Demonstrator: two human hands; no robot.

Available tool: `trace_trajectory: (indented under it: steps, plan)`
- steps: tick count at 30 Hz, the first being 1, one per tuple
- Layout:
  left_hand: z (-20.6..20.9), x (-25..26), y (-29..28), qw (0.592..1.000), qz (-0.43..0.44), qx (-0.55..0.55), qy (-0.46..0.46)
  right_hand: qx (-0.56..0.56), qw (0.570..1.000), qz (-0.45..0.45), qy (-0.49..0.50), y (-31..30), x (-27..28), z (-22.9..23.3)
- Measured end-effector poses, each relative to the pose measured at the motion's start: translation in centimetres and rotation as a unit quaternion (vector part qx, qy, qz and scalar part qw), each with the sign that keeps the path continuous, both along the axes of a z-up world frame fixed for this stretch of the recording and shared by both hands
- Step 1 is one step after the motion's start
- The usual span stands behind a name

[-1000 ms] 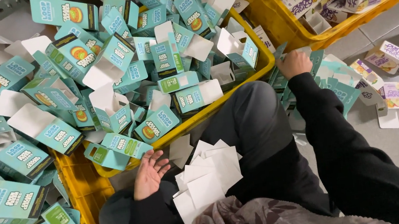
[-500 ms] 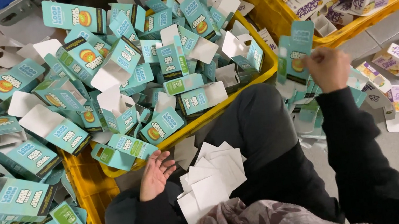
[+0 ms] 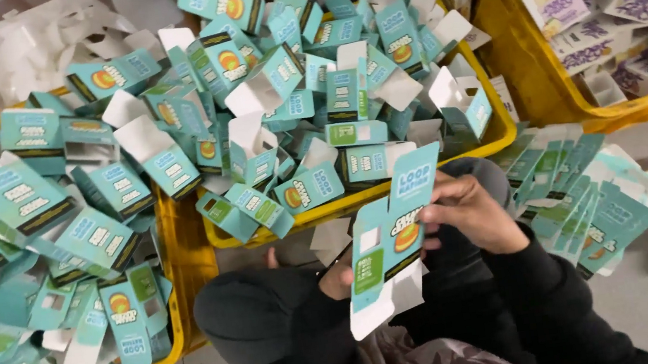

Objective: Folding flat cardboard boxes into their final 3D shape by hand.

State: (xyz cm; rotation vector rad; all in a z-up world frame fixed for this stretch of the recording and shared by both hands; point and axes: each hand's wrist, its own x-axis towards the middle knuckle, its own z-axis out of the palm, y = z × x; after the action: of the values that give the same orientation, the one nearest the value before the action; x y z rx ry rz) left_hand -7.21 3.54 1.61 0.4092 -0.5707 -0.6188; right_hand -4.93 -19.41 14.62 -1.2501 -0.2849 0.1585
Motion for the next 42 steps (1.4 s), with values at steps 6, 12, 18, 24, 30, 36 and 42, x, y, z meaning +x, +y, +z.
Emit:
trace_trajectory:
  steps: [6,12,18,24,30,36,42]
  plan:
    - [13.7,-0.1,-0.4,0.964,0.199,0.171,-0.054,-0.018,0.998,-0.009,0.061,2.0,0.2,-5.6]
    - [9.1,1.0,-0.3,0.738,0.548,0.392,-0.047,-0.067,0.997,-0.025,-0.031,3.8,-0.8,-3.1]
    - [9.5,0.4,0.4,0.780,0.491,0.386,-0.025,-0.217,0.967,-0.048,-0.124,5.5,-1.2,-1.7]
    - [9.1,1.0,1.8,0.873,0.310,0.368,0.076,-0.391,0.831,-0.051,-0.393,4.0,0.4,0.7]
    - [2.6,0.6,2.4,0.811,0.369,0.412,-0.191,-0.428,0.771,-0.039,-0.470,3.5,1.3,-1.0]
    - [12.3,-0.5,2.0,0.698,0.518,0.444,-0.217,-0.237,0.939,-0.095,-0.231,2.0,1.0,-1.3]
    - [14.2,-1.7,0.1,0.766,0.455,0.421,-0.166,-0.070,0.983,-0.030,-0.170,4.8,-0.1,-2.1]
